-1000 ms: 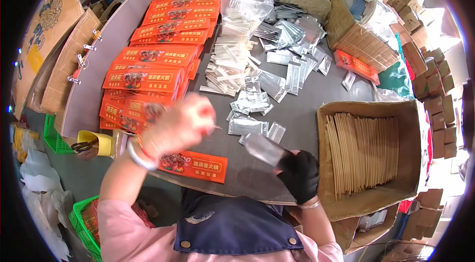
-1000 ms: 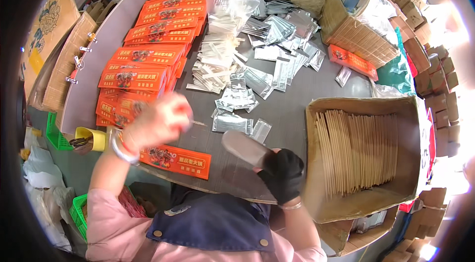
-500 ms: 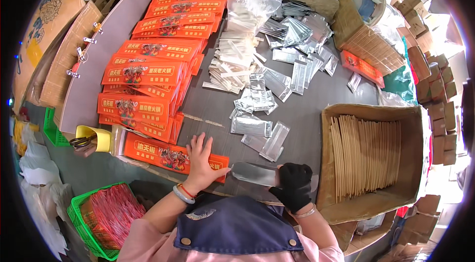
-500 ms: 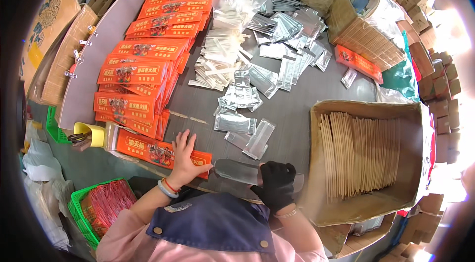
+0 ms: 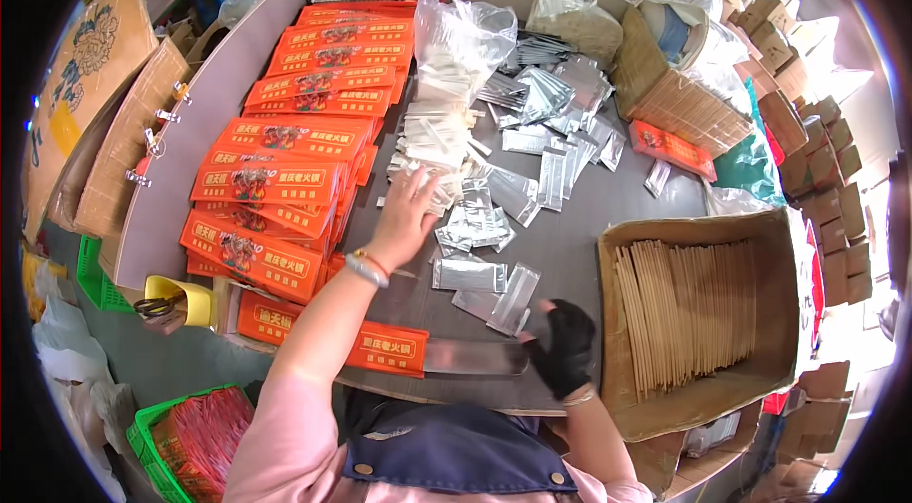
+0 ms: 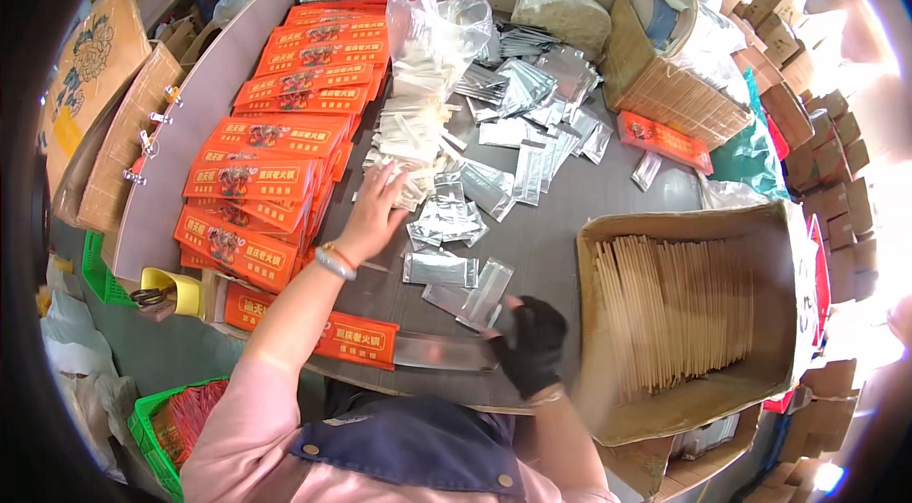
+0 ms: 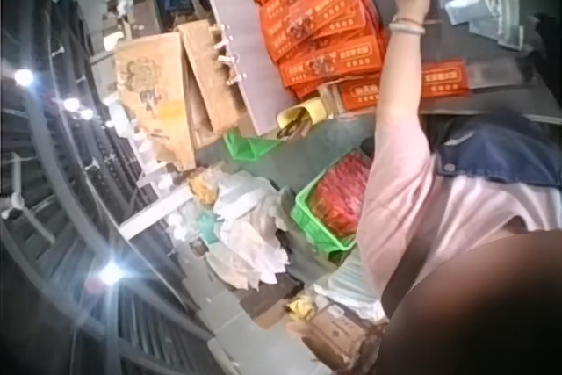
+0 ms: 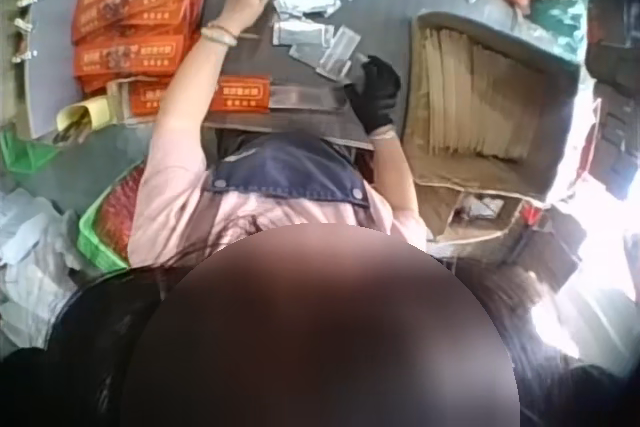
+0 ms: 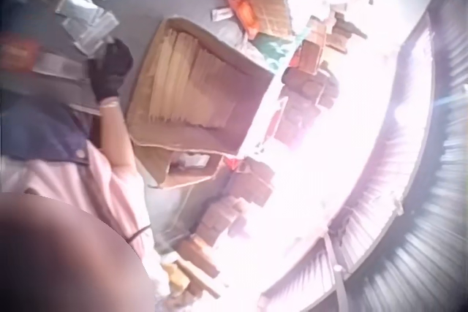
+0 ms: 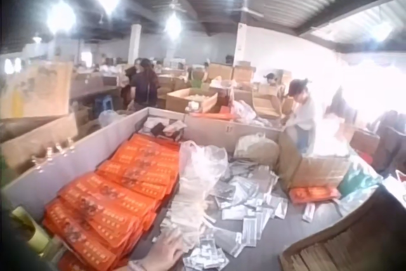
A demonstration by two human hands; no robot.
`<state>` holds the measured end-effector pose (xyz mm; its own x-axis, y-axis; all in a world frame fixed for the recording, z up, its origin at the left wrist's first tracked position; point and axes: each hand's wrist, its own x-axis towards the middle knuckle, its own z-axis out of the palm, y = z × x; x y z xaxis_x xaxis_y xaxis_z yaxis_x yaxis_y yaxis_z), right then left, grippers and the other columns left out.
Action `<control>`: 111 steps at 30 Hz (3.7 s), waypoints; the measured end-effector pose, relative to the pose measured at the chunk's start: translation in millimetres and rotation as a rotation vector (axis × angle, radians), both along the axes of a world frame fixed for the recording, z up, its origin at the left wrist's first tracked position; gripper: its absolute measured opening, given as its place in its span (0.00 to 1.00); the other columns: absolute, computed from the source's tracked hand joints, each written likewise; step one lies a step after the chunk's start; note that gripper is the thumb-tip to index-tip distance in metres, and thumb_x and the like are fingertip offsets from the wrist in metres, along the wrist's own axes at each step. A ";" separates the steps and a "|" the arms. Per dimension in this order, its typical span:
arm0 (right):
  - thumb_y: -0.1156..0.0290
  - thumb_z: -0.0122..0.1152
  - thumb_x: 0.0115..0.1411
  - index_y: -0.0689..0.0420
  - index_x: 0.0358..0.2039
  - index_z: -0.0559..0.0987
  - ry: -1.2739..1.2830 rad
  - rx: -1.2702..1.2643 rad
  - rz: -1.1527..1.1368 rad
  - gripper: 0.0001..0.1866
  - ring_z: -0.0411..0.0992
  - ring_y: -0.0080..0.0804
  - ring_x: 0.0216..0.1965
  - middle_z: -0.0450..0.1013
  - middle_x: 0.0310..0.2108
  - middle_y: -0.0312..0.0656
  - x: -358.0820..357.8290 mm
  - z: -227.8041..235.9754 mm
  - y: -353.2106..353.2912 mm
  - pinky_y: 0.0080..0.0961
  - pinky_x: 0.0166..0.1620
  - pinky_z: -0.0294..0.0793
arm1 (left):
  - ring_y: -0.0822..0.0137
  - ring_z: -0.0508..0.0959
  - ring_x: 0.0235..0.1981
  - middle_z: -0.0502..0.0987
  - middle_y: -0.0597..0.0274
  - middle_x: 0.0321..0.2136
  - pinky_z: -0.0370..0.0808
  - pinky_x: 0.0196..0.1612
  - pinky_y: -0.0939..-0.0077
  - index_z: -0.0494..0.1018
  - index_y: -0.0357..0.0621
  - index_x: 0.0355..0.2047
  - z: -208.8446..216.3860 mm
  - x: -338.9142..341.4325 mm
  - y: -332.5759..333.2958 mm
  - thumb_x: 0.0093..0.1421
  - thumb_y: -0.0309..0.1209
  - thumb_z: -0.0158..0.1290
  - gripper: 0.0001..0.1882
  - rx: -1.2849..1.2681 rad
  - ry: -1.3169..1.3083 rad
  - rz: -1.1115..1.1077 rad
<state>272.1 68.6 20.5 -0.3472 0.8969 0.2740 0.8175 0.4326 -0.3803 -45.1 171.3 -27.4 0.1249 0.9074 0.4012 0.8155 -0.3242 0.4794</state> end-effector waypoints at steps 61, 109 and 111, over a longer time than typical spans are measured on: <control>0.74 0.70 0.48 0.57 0.40 0.76 0.440 -0.440 0.017 0.18 0.74 0.38 0.39 0.73 0.34 0.45 -42.2 -47.1 -47.7 0.35 0.41 0.75 | 0.53 0.69 0.51 0.71 0.57 0.48 0.66 0.55 0.58 0.69 0.40 0.55 22.8 68.0 -160.7 0.37 0.32 0.70 0.42 -0.358 0.057 -0.273; 0.58 0.67 0.54 0.61 0.46 0.74 -0.544 -0.266 -0.867 0.24 0.70 0.53 0.45 0.71 0.43 0.53 146.4 -21.3 -16.2 0.45 0.49 0.70 | 0.60 0.75 0.33 0.76 0.65 0.26 0.67 0.39 0.63 0.77 0.47 0.26 0.4 -22.2 -46.7 0.54 0.29 0.58 0.02 -0.017 0.266 -0.087; 0.60 0.65 0.55 0.60 0.42 0.74 -0.549 -0.288 -0.867 0.20 0.70 0.53 0.43 0.71 0.40 0.52 153.6 -29.4 -16.3 0.46 0.47 0.70 | 0.58 0.75 0.33 0.76 0.63 0.26 0.68 0.38 0.62 0.77 0.47 0.28 -3.2 -16.2 -46.0 0.54 0.28 0.57 0.01 -0.038 0.231 -0.047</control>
